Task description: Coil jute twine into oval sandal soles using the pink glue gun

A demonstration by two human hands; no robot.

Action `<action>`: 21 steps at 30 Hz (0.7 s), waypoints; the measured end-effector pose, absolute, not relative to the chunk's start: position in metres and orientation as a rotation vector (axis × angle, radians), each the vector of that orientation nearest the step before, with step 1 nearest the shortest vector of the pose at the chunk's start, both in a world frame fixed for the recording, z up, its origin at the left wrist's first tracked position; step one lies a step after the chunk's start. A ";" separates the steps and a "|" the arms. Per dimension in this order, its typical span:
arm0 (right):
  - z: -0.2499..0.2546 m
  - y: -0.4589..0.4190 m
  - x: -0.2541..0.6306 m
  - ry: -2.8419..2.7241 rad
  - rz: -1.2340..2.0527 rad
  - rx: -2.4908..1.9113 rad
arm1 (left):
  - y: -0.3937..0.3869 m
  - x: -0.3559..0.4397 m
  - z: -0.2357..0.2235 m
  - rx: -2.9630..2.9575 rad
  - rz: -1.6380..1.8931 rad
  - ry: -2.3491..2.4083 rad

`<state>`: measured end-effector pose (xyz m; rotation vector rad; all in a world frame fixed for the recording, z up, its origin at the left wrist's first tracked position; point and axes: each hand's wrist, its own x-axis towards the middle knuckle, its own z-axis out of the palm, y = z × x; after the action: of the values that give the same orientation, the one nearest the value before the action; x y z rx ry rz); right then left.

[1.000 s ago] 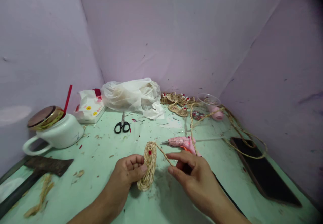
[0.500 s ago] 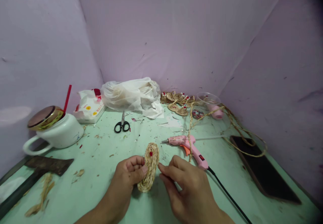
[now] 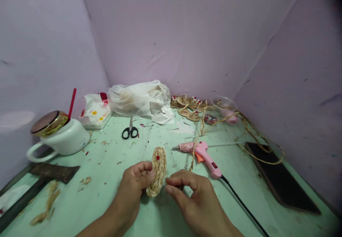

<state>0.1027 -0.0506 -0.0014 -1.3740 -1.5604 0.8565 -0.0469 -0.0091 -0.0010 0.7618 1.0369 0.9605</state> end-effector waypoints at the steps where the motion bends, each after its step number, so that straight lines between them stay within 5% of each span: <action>1: -0.001 -0.051 0.102 -1.537 0.900 -1.391 | -0.009 -0.047 -0.001 0.761 0.963 1.044; 21: 0.000 -0.057 0.097 -1.638 0.758 -1.412 | -0.012 -0.042 0.001 0.766 1.033 1.133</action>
<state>0.0968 -0.0570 -0.0005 -1.4119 -1.6383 0.7583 -0.0420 -0.0122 0.0014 0.7655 1.1327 1.0334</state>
